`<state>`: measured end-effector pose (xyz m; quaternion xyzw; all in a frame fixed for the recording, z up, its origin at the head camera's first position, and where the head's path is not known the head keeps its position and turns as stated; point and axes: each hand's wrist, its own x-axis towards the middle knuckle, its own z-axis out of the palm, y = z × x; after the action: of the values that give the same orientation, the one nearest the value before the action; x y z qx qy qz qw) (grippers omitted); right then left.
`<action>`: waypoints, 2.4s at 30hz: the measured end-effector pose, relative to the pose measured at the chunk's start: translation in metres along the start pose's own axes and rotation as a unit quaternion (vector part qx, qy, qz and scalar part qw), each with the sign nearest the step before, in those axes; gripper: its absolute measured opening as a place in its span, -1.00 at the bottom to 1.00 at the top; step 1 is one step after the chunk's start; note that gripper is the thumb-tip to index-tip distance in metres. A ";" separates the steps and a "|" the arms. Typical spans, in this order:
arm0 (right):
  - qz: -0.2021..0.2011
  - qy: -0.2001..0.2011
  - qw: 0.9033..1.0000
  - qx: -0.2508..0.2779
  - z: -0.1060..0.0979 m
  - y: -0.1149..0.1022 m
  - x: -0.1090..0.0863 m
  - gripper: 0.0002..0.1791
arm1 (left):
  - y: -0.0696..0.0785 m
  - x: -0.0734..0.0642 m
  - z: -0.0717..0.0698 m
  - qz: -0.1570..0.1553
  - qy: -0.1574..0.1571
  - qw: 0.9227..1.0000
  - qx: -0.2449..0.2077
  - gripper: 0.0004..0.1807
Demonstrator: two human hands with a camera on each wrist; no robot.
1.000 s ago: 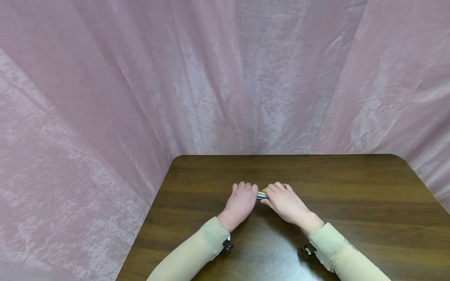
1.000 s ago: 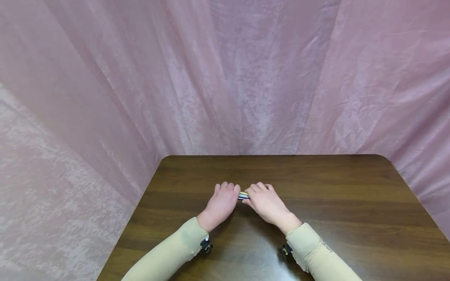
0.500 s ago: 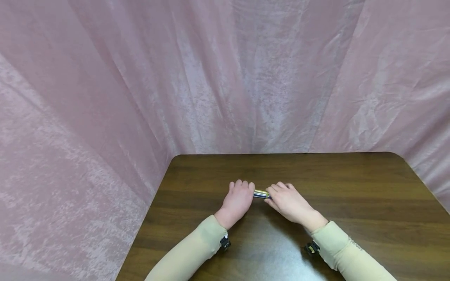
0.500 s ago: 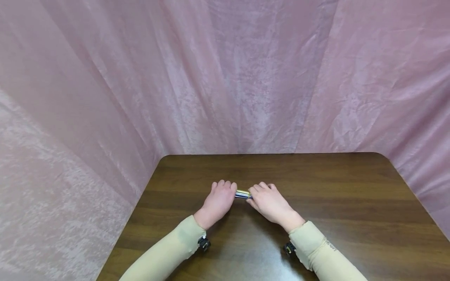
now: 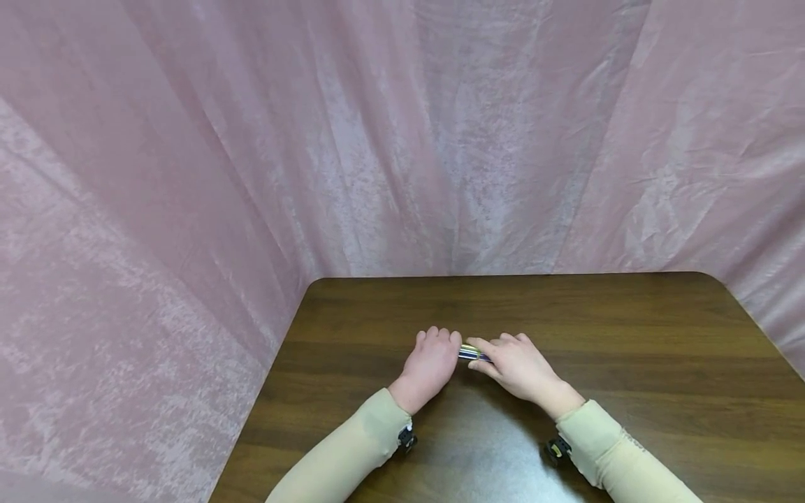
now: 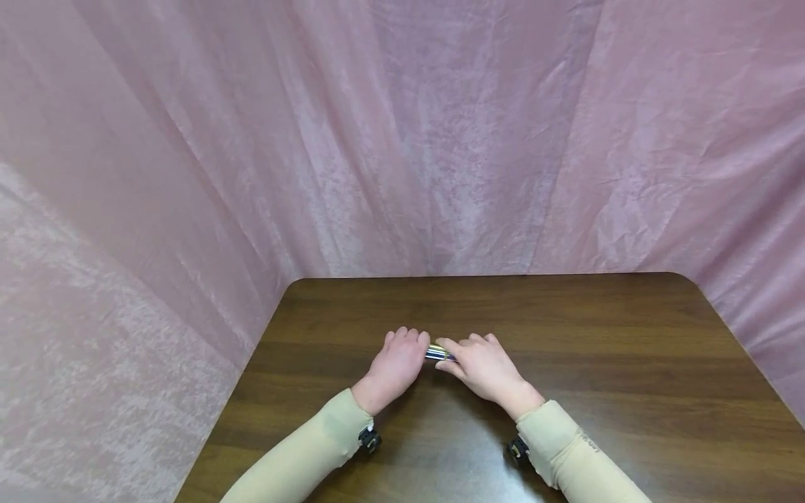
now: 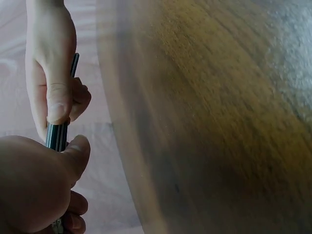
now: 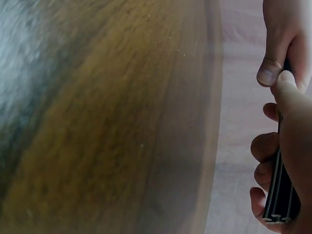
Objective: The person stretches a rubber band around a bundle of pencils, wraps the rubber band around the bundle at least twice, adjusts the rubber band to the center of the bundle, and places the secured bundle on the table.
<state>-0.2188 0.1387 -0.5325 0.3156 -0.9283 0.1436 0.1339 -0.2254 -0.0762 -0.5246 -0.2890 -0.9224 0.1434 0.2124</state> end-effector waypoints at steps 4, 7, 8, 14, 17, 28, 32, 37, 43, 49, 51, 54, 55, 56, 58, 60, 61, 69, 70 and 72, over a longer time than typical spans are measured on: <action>0.020 0.005 1.000 0.002 -0.003 0.002 -0.002 -0.47 | -0.002 0.000 0.001 -0.018 -0.010 1.000 -0.004 -0.93; 0.010 0.021 1.000 -0.012 -0.004 0.004 -0.002 -0.58 | -0.003 0.000 0.001 -0.027 0.001 1.000 -0.007 -0.93; 0.000 0.026 0.999 -0.019 -0.004 0.004 -0.001 -0.62 | -0.003 0.001 0.001 -0.026 0.007 1.000 -0.006 -0.92; -0.031 0.040 0.998 -0.043 -0.002 0.003 0.003 -0.70 | -0.002 0.003 -0.005 -0.017 0.048 0.998 0.026 -0.89; -0.029 0.036 0.998 -0.048 0.000 0.002 0.002 -0.70 | -0.001 0.002 -0.006 -0.013 0.045 0.998 0.031 -0.88; -0.040 0.039 0.997 -0.054 0.007 -0.005 -0.001 -0.75 | 0.001 -0.002 0.003 0.017 0.029 0.999 0.018 -0.90; -0.026 0.029 0.998 -0.044 0.008 -0.006 -0.001 -0.69 | 0.001 -0.002 0.005 0.018 0.030 0.999 0.012 -0.91; -0.008 0.025 1.000 -0.014 0.006 -0.008 -0.002 -0.68 | 0.001 -0.003 0.005 0.020 0.013 1.000 -0.006 -0.92; 0.022 -0.012 1.000 0.015 0.003 -0.007 -0.002 -0.43 | -0.002 -0.005 0.007 0.013 -0.019 0.999 -0.042 -0.84; 0.032 0.012 0.999 0.004 -0.003 0.003 -0.005 -0.55 | -0.013 -0.006 0.004 -0.015 -0.060 0.994 -0.087 -0.59; 0.024 0.025 0.999 -0.005 -0.005 0.006 -0.006 -0.63 | -0.017 -0.006 0.004 -0.021 -0.069 0.991 -0.113 -0.60; 0.010 0.038 0.999 -0.014 -0.009 0.011 -0.008 -0.68 | -0.022 -0.006 0.006 -0.018 -0.077 0.986 -0.150 -0.64; 0.007 0.040 0.999 -0.016 -0.010 0.013 -0.008 -0.67 | -0.023 -0.007 0.007 -0.014 -0.078 0.984 -0.159 -0.65; 0.007 0.040 0.999 -0.018 -0.011 0.014 -0.009 -0.67 | -0.023 -0.007 0.008 -0.012 -0.079 0.982 -0.168 -0.66; 0.009 0.040 0.999 -0.019 -0.012 0.017 -0.011 -0.66 | -0.025 -0.008 0.009 -0.007 -0.081 0.979 -0.185 -0.65; 0.013 0.038 0.999 -0.021 -0.014 0.021 -0.013 -0.66 | -0.025 -0.009 0.010 -0.004 -0.082 0.976 -0.200 -0.63; 0.015 0.037 0.999 -0.021 -0.014 0.023 -0.014 -0.66 | -0.026 -0.010 0.010 -0.005 -0.082 0.975 -0.206 -0.62; 0.024 0.018 0.999 -0.020 -0.015 0.032 -0.020 -0.68 | -0.025 -0.012 0.020 0.008 -0.064 0.977 -0.203 -0.61; 0.025 0.015 0.999 -0.020 -0.014 0.033 -0.020 -0.68 | -0.025 -0.011 0.021 0.006 -0.063 0.977 -0.201 -0.61; 0.030 0.009 0.999 -0.019 -0.012 0.035 -0.020 -0.68 | -0.023 -0.009 0.024 0.000 -0.062 0.979 -0.196 -0.62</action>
<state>-0.2234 0.1804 -0.5341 0.2836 -0.9387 0.1329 0.1440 -0.2408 -0.1033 -0.5398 -0.3150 -0.9442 -0.0222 0.0938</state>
